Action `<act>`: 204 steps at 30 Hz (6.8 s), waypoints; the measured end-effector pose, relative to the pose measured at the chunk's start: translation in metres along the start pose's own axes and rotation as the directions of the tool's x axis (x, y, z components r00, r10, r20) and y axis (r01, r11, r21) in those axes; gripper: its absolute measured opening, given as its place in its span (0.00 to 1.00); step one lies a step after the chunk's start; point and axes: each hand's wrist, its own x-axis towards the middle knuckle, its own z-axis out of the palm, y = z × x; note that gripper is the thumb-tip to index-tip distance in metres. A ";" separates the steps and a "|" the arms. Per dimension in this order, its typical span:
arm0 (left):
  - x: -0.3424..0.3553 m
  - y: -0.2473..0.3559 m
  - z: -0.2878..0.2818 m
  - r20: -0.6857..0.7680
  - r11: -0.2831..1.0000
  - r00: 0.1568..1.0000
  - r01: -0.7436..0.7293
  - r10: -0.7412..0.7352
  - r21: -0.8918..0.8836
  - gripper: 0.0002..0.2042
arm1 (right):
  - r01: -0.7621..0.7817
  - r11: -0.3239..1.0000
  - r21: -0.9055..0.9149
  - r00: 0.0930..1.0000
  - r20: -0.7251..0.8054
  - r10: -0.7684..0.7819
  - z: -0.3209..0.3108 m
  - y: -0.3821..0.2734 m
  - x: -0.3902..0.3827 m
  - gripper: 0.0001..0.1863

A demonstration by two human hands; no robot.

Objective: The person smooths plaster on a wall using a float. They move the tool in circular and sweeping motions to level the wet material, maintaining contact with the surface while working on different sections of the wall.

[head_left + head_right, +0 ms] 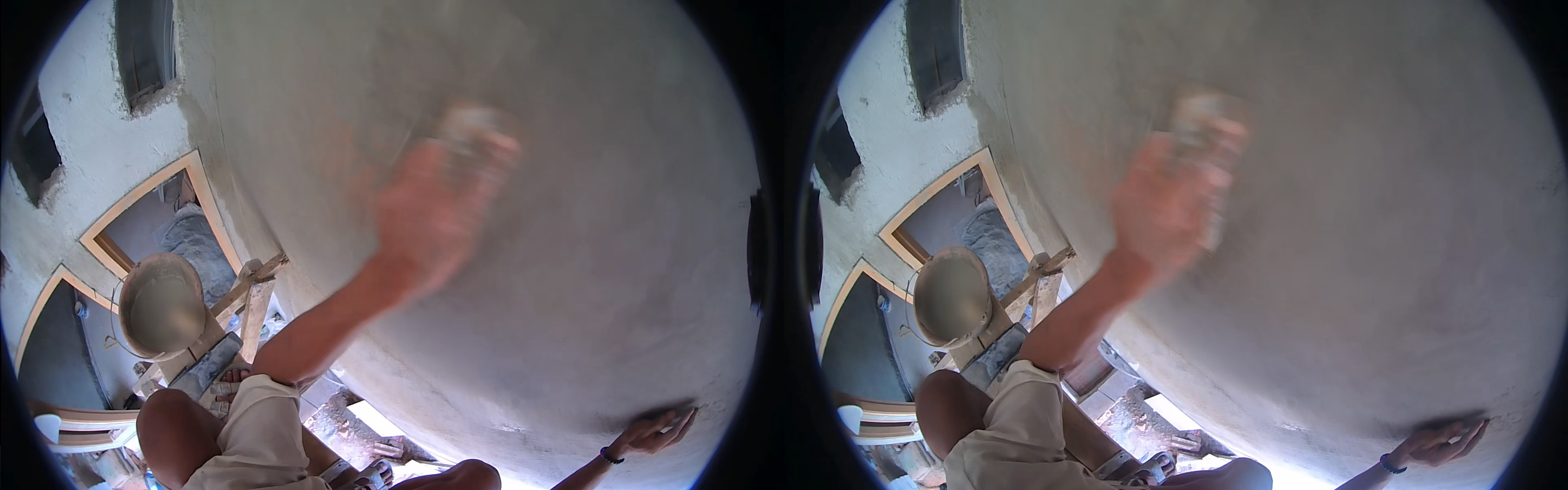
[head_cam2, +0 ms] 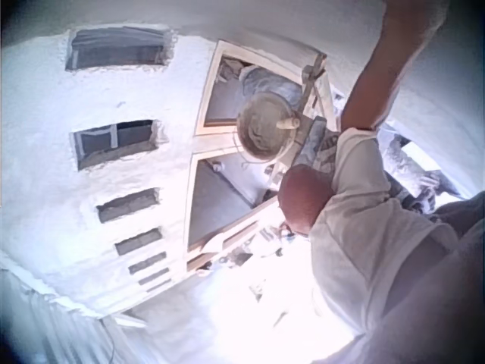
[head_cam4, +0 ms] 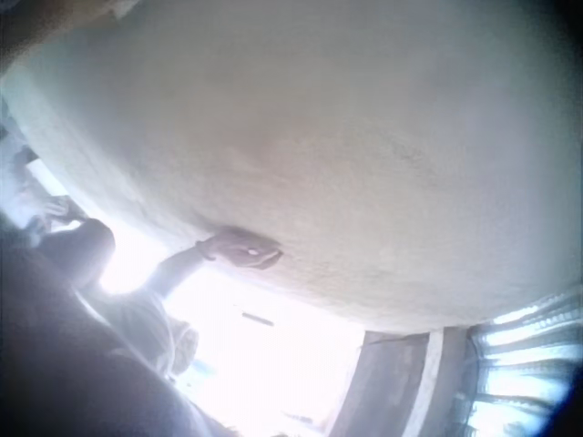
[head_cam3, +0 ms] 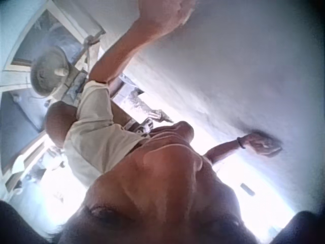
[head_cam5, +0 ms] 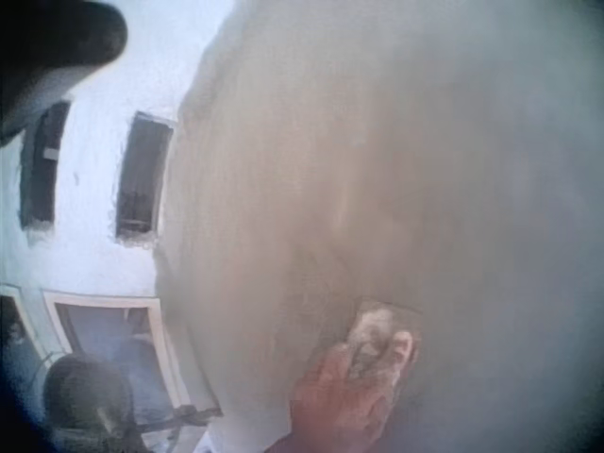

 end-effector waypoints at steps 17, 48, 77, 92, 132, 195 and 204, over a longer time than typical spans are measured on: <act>-0.019 -0.042 -0.006 0.073 0.999 0.997 0.039 -0.037 -0.025 0.19 | 0.054 0.998 -0.014 0.999 -0.004 -0.054 0.001 -0.001 0.002 0.19; -0.177 -0.094 -0.003 -0.121 0.748 0.738 0.658 -0.664 -0.091 0.19 | 0.105 0.991 0.080 0.992 0.058 -0.110 -0.001 0.006 -0.014 0.25; -0.293 -0.047 0.009 0.052 0.445 0.457 0.882 -0.888 -0.152 0.21 | 0.018 0.987 0.160 0.999 -0.043 -0.012 0.003 -0.030 -0.007 0.30; -0.256 -0.034 -0.005 0.224 0.327 0.326 0.944 -0.918 -0.033 0.21 | 0.048 0.983 0.180 0.999 -0.021 -0.045 0.000 -0.023 -0.008 0.33; -0.249 -0.184 -0.018 -0.065 0.424 0.420 0.901 -0.905 -0.085 0.19 | 0.013 0.982 0.187 0.997 0.071 -0.026 0.015 -0.040 -0.008 0.32; -0.081 -0.210 -0.043 -0.123 0.871 0.866 0.491 -0.485 0.022 0.17 | -0.080 0.997 -0.009 0.992 0.097 0.081 0.014 -0.004 -0.022 0.29; -0.135 -0.122 -0.025 0.057 0.835 0.836 0.548 -0.545 -0.054 0.15 | -0.120 0.991 -0.056 0.990 0.064 0.124 0.010 0.020 -0.023 0.28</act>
